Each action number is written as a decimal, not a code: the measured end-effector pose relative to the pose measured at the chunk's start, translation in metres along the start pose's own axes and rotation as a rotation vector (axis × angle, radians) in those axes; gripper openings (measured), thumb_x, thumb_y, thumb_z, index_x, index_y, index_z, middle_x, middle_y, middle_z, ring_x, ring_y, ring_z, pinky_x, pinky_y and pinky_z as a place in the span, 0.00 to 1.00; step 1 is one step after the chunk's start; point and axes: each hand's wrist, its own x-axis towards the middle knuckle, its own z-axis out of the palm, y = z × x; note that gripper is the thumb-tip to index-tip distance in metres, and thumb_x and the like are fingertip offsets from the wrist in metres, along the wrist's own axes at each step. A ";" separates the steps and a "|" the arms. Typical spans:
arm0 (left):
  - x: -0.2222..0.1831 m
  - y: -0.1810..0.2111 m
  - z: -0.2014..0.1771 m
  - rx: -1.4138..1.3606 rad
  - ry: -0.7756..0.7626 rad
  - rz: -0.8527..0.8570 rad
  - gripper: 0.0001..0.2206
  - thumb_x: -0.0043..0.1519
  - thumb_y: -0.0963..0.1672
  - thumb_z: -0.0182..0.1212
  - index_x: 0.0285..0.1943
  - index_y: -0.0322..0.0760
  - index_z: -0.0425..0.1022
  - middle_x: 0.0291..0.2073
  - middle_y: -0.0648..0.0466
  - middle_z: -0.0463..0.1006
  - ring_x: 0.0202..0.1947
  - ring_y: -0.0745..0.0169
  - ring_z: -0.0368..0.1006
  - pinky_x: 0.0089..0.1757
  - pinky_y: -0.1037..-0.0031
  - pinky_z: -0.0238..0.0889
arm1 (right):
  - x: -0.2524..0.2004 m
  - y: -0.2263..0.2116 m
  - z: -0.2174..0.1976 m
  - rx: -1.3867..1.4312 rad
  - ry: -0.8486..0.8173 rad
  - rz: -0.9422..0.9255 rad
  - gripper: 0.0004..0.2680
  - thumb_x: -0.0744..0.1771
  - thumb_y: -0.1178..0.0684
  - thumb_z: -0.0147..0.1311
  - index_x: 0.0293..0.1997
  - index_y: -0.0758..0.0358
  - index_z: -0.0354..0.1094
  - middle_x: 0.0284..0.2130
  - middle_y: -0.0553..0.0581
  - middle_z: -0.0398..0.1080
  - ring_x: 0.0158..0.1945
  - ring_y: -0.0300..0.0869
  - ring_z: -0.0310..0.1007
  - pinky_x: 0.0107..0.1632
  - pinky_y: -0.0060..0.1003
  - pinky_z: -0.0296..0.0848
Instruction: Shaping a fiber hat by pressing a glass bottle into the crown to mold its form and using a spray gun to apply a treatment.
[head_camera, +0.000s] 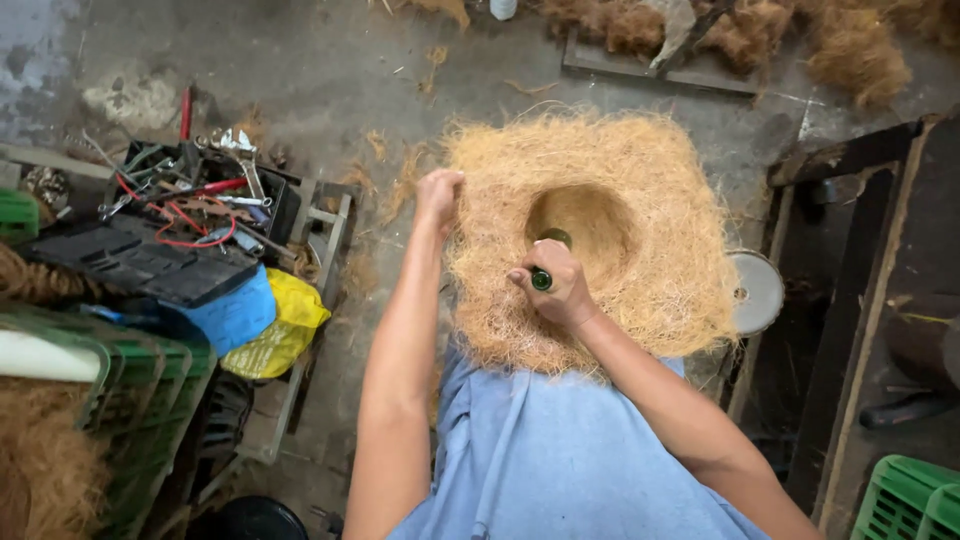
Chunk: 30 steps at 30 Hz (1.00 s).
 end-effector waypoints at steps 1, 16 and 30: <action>-0.022 0.022 0.003 -0.003 0.007 0.001 0.03 0.51 0.44 0.68 0.29 0.40 0.81 0.20 0.52 0.73 0.23 0.65 0.69 0.26 0.72 0.59 | -0.002 0.003 0.001 0.005 -0.005 -0.003 0.10 0.67 0.48 0.64 0.28 0.57 0.68 0.20 0.57 0.65 0.27 0.57 0.70 0.50 0.52 0.73; -0.056 0.071 0.009 0.048 0.156 0.011 0.07 0.54 0.45 0.70 0.35 0.37 0.80 0.20 0.52 0.75 0.20 0.63 0.71 0.25 0.74 0.60 | -0.011 0.017 0.002 -0.017 -0.018 0.005 0.10 0.66 0.47 0.65 0.29 0.56 0.69 0.20 0.56 0.66 0.28 0.55 0.72 0.53 0.52 0.73; -0.073 0.073 -0.016 0.319 -0.026 0.105 0.07 0.56 0.46 0.70 0.30 0.40 0.80 0.18 0.55 0.76 0.17 0.68 0.71 0.20 0.77 0.64 | 0.004 -0.005 -0.001 -0.001 0.011 -0.015 0.10 0.67 0.47 0.63 0.28 0.57 0.68 0.20 0.57 0.64 0.27 0.57 0.70 0.43 0.53 0.73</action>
